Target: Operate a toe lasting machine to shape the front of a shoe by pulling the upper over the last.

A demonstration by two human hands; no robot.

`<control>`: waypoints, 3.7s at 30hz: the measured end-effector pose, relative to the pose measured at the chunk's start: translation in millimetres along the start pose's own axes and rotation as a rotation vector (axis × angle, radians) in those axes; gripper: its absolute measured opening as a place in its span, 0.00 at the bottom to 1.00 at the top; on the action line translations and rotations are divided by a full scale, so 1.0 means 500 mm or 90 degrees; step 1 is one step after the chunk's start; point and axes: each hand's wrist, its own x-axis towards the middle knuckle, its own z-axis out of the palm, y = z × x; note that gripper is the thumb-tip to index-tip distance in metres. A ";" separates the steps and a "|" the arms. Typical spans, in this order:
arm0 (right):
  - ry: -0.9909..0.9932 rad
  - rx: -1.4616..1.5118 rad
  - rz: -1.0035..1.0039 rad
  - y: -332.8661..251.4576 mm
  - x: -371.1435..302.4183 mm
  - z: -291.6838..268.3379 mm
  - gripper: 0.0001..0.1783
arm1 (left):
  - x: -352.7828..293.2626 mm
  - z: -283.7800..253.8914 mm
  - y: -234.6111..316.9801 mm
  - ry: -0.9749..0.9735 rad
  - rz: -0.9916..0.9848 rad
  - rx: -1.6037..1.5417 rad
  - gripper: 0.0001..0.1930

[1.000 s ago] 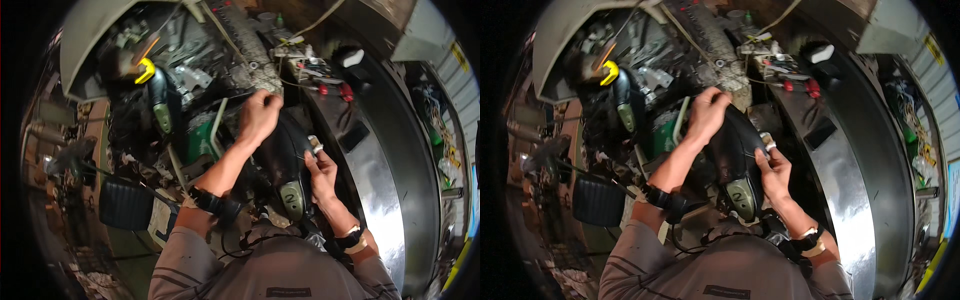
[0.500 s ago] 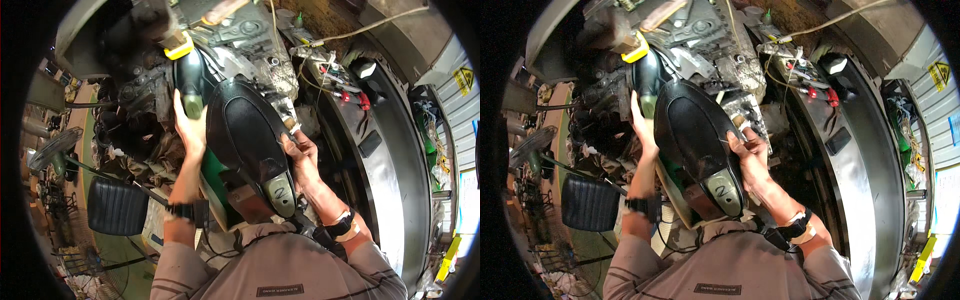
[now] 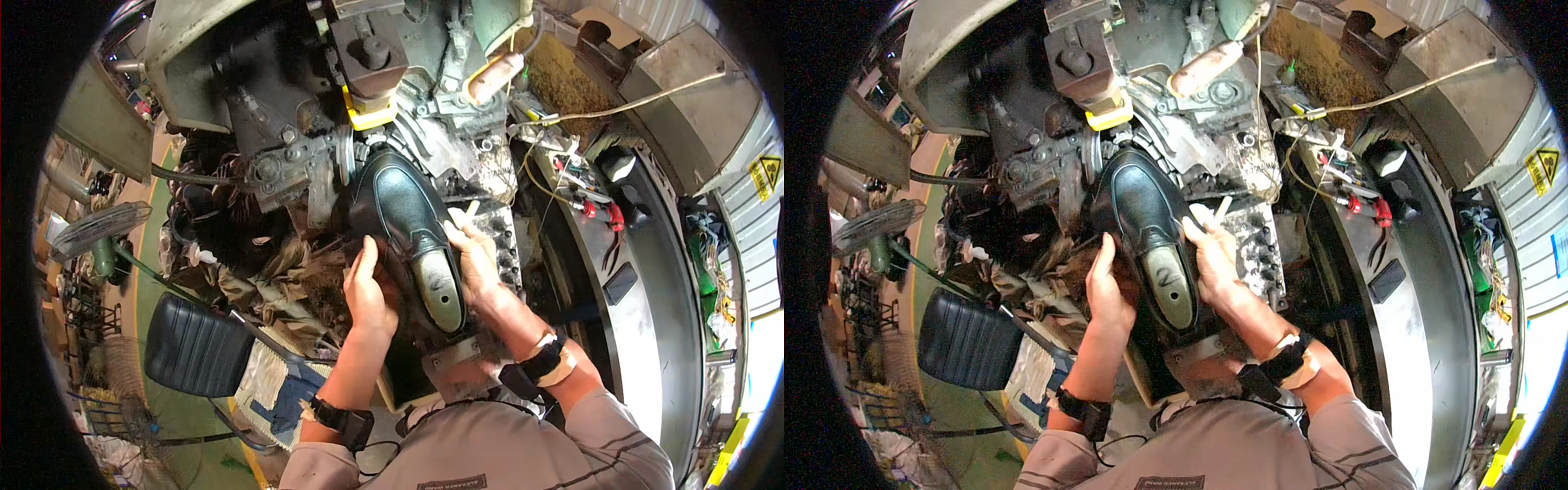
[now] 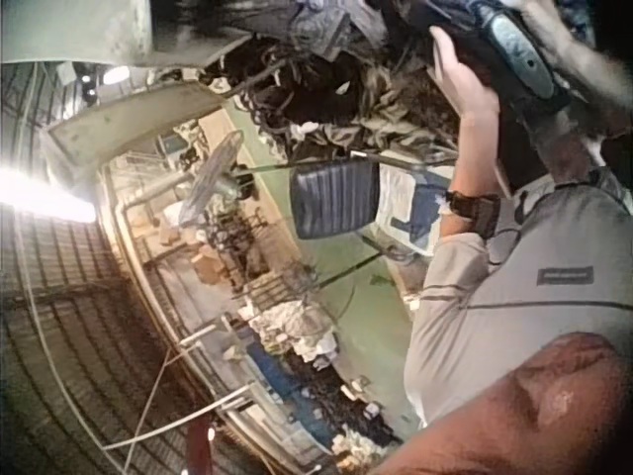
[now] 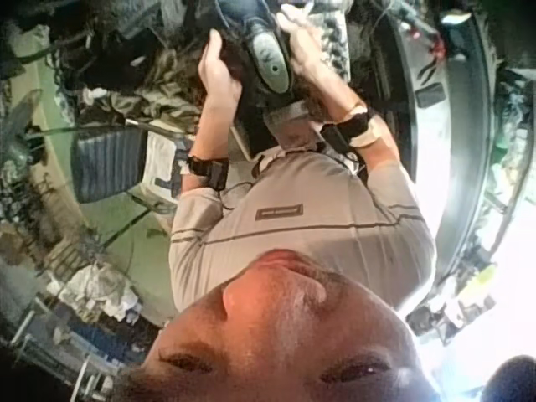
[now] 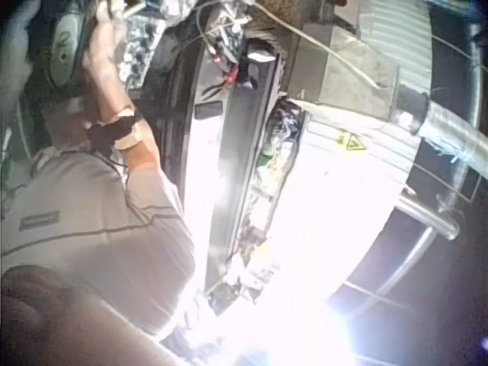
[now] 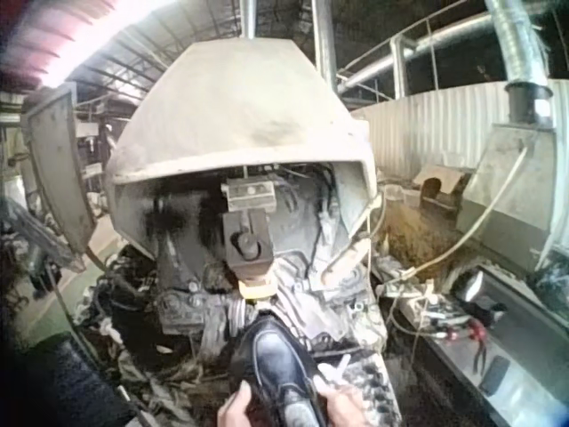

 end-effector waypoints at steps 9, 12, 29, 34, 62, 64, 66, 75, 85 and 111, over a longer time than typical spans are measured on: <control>0.098 -0.053 -0.030 0.044 0.097 -0.003 0.27 | 0.076 0.039 0.002 0.111 -0.052 -0.023 0.16; 0.104 -0.049 -0.021 0.046 0.118 -0.013 0.28 | 0.101 0.038 -0.002 0.103 -0.076 -0.065 0.19; 0.115 -0.061 0.012 0.056 0.142 -0.023 0.28 | 0.145 0.016 -0.045 0.134 -0.048 -0.154 0.16; 0.087 -0.068 0.013 0.073 0.162 -0.059 0.30 | 0.187 -0.023 -0.086 0.110 0.001 -0.168 0.15; 0.006 0.107 0.027 0.076 0.148 -0.030 0.24 | 0.224 -0.071 -0.121 0.026 -0.008 -0.111 0.19; 0.009 0.091 0.023 0.076 0.146 -0.028 0.25 | 0.225 -0.073 -0.120 0.018 0.011 -0.117 0.20; 0.057 0.063 0.020 0.056 0.136 -0.018 0.25 | 0.212 -0.054 -0.103 0.015 0.027 -0.084 0.19; -0.296 -0.160 -0.254 -0.194 -0.075 0.071 0.42 | 0.066 -0.387 -0.043 0.038 0.676 0.887 0.04; -0.495 -0.001 -0.276 -0.224 -0.187 0.152 0.50 | 0.143 -0.829 -0.240 0.578 -0.168 0.389 0.41; -0.414 -0.086 -0.317 -0.237 -0.245 0.147 0.47 | 0.036 -0.487 -0.339 -0.041 -0.007 1.000 0.24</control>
